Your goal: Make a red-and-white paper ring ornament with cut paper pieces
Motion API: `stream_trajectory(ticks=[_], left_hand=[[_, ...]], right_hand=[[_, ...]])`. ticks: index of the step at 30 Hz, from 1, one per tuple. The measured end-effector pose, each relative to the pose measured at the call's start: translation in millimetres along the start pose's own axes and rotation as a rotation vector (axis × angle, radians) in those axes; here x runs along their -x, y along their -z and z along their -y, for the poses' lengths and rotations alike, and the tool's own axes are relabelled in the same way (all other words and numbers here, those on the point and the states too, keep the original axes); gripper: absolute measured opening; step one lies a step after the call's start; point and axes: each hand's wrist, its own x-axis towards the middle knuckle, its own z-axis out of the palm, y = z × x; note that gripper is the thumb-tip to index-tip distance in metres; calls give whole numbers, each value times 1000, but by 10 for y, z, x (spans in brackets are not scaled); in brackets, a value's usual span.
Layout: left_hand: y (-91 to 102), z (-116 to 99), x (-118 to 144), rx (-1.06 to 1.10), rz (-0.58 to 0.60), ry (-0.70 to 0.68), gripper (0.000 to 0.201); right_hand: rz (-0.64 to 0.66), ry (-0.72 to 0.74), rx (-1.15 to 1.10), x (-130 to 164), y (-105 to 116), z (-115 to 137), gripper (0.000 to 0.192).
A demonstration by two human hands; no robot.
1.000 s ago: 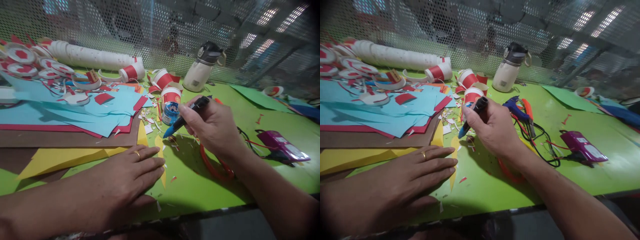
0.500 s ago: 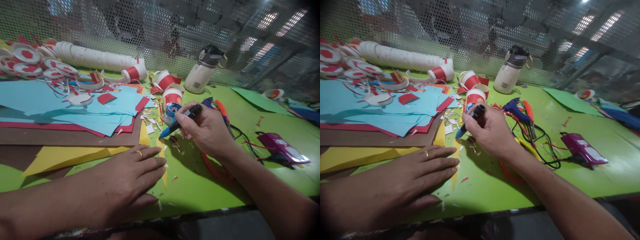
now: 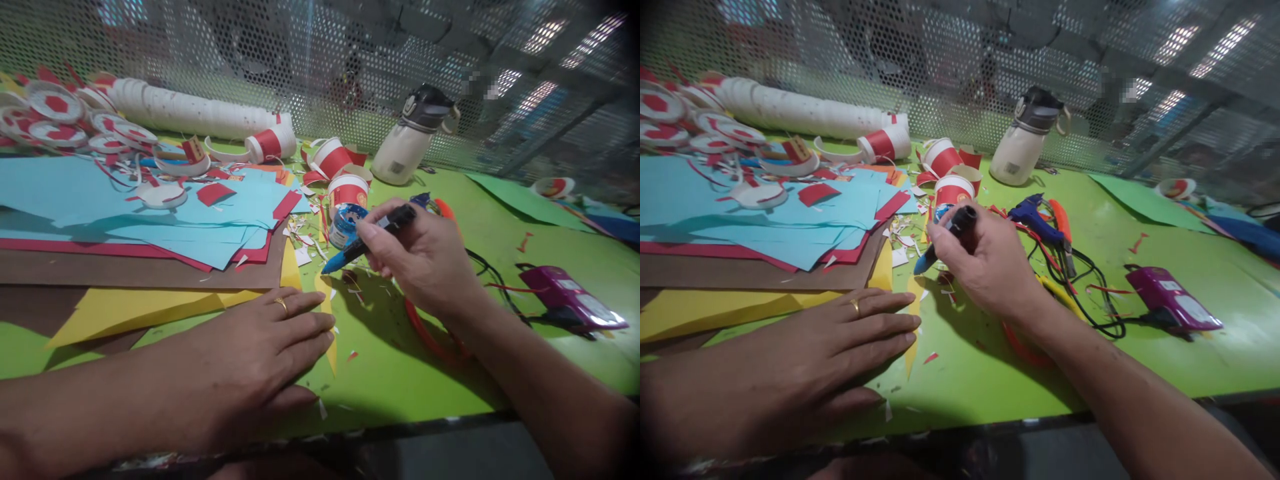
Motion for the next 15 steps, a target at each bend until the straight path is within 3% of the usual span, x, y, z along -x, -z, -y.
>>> stream_trajectory(ticks=[4, 7, 15], left_hand=[[35, 0, -9, -2, 39, 2, 41], [34, 2, -15, 0, 44, 8, 41], [24, -8, -33, 2, 34, 8, 40]], right_hand=[[-186, 10, -86, -22, 97, 51, 14], [-250, 22, -159, -46, 149, 34, 18], [-101, -32, -13, -38, 36, -54, 23]])
